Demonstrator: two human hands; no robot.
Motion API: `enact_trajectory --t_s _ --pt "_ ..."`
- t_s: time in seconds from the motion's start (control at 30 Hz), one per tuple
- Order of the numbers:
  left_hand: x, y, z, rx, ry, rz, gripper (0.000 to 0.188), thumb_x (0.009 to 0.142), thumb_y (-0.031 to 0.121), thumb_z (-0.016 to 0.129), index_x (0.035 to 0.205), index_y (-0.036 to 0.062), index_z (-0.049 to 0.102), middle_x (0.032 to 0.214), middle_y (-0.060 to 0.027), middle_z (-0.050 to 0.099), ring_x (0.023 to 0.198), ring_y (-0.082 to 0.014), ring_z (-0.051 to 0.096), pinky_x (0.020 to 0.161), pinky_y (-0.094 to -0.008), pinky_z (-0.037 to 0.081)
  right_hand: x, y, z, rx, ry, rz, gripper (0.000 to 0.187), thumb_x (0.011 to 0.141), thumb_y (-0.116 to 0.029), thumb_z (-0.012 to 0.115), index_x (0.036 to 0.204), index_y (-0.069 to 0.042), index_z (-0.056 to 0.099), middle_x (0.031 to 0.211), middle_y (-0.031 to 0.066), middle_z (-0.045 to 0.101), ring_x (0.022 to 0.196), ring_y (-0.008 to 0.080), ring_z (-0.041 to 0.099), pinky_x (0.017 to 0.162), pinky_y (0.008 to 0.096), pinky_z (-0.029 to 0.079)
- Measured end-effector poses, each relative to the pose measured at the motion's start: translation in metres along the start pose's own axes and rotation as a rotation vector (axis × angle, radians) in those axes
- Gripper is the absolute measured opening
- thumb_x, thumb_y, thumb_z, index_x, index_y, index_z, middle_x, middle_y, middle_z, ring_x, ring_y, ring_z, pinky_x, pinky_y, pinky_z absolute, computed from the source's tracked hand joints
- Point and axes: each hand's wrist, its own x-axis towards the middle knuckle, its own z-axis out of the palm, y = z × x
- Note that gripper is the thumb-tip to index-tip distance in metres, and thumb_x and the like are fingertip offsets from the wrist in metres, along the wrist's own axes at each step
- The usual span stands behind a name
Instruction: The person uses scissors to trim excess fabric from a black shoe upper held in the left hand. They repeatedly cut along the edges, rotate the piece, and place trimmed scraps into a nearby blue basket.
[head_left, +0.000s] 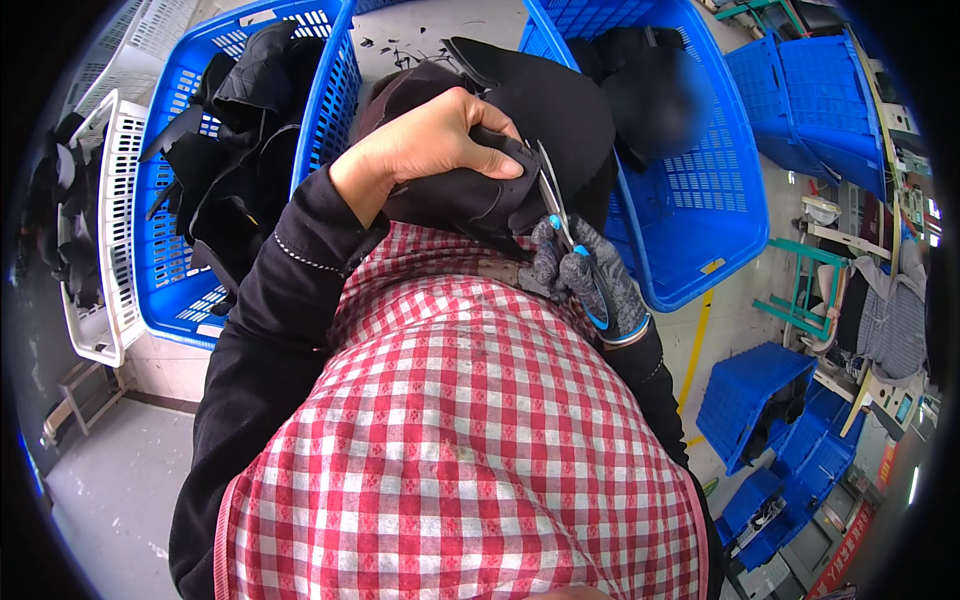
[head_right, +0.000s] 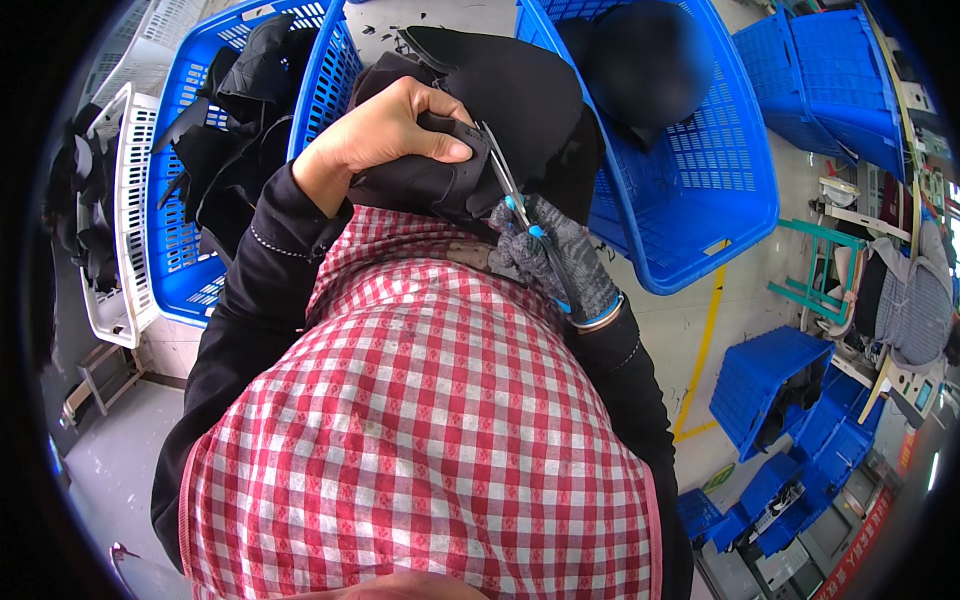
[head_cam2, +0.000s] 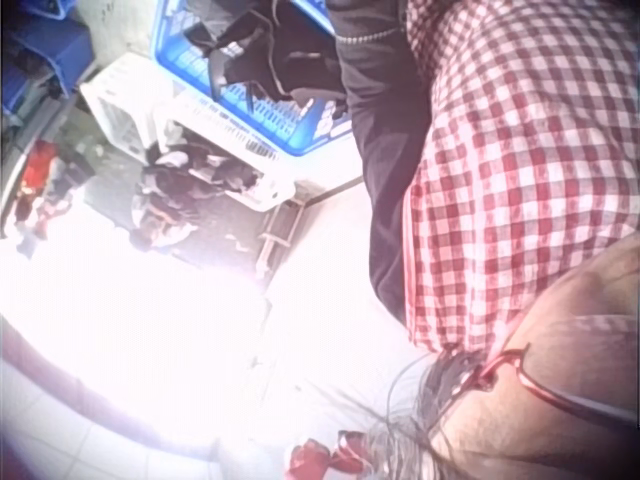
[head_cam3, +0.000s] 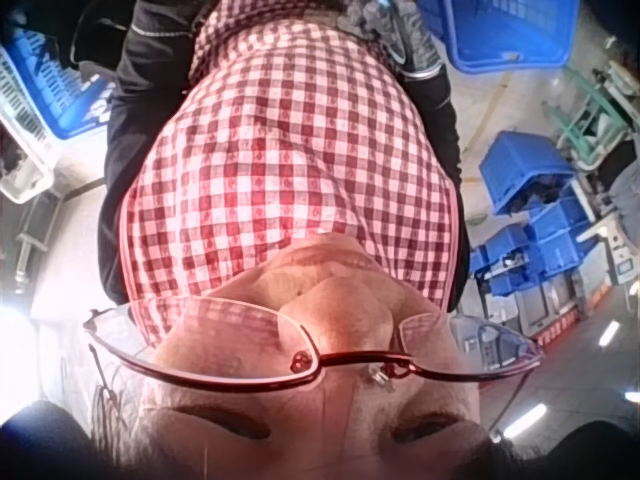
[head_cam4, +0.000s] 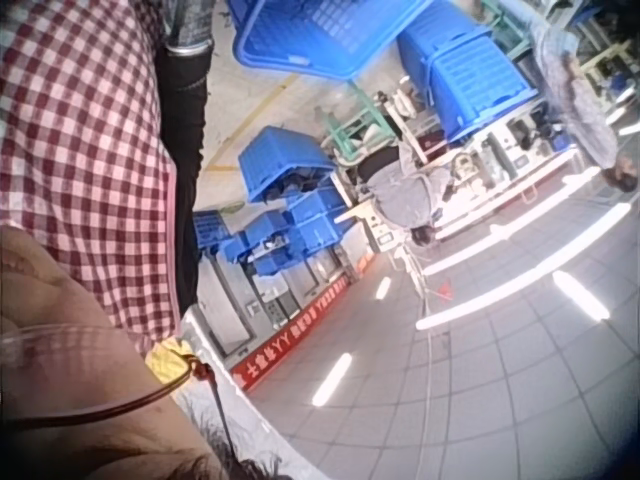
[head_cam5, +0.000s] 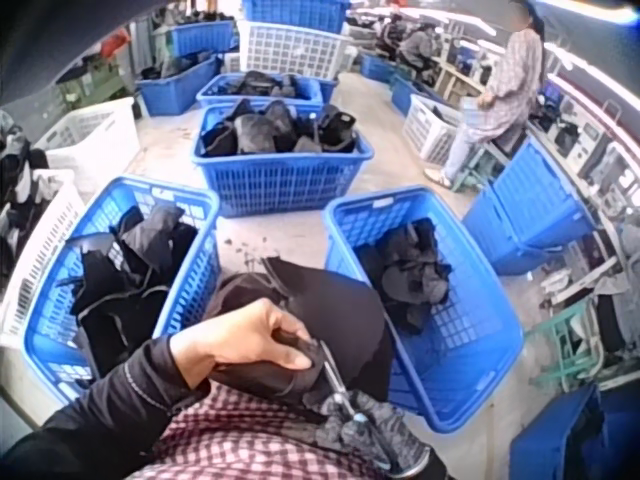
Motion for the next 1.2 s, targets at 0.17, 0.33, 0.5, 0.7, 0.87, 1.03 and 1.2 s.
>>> enact_trajectory --t_s 0.17,0.33,0.5,0.7,0.87,1.03,1.2 --pt "0.0 0.004 0.002 -0.031 -0.038 -0.004 0.03 0.083 0.019 0.087 0.106 0.0008 0.079 0.088 -0.0056 0.076 0.081 -0.0144 0.069 0.085 -0.0274 0.053 -0.002 -0.008 -0.007 0.01 -0.047 0.039 0.041 0.1 -0.028 0.074 0.131 -0.003 0.064 0.111 0.0043 0.07 0.092 0.0111 0.065 0.081 0.0257 0.054" --pt "-0.002 0.004 0.002 -0.011 -0.055 0.033 0.032 0.083 0.02 0.087 0.108 0.0007 0.079 0.09 -0.0062 0.076 0.084 -0.0154 0.07 0.087 -0.028 0.053 0.0 -0.012 -0.02 0.066 -0.154 0.063 0.044 0.1 -0.027 0.074 0.134 -0.003 0.063 0.107 0.0051 0.071 0.089 0.0105 0.065 0.08 0.0252 0.054" --pt "-0.002 0.005 0.002 0.022 -0.067 0.061 0.034 0.083 0.02 0.087 0.109 0.0005 0.079 0.09 -0.0062 0.076 0.084 -0.0153 0.069 0.087 -0.0282 0.053 0.002 -0.02 -0.026 -0.127 -0.122 0.074 0.049 0.096 -0.031 0.077 0.133 -0.002 0.064 0.091 0.0005 0.065 0.073 0.0068 0.058 0.067 0.0234 0.048" --pt "-0.002 0.003 0.003 0.015 -0.108 0.058 0.032 0.084 0.019 0.086 0.109 0.0 0.078 0.089 -0.0054 0.076 0.084 -0.0131 0.068 0.085 -0.028 0.052 0.007 -0.035 -0.042 -0.421 -0.113 0.023 0.051 0.091 -0.037 0.083 0.126 -0.004 0.067 0.083 -0.0059 0.056 0.066 0.003 0.048 0.061 0.0209 0.043" --pt "-0.001 0.001 0.004 0.027 -0.1 0.083 0.031 0.084 0.018 0.086 0.108 0.0 0.078 0.088 -0.0044 0.075 0.083 -0.0132 0.068 0.084 -0.0284 0.052 0.012 -0.049 -0.053 -0.228 -0.205 0.226 0.029 0.103 -0.01 0.064 0.131 -0.001 0.067 0.106 0.0067 0.073 0.088 0.0063 0.068 0.074 0.0187 0.056" --pt "-0.001 0.0 0.002 0.051 -0.131 0.05 0.038 0.084 0.025 0.087 0.11 -0.0002 0.077 0.095 -0.0059 0.076 0.086 -0.0158 0.069 0.088 -0.0281 0.054 0.015 -0.06 -0.057 -0.508 -0.3 0.024 0.029 0.105 -0.016 0.063 0.13 -0.002 0.068 0.097 0.0043 0.072 0.078 0.0039 0.066 0.064 0.0194 0.053" --pt "-0.001 0.001 0.004 0.057 -0.157 0.082 0.036 0.084 0.024 0.087 0.108 -0.0005 0.077 0.092 -0.0053 0.074 0.085 -0.016 0.068 0.087 -0.029 0.053 0.018 -0.062 -0.07 -0.15 -0.328 0.336 0.04 0.102 -0.033 0.069 0.128 -0.003 0.068 0.083 -0.0001 0.069 0.061 0.0038 0.059 0.053 0.0194 0.045"
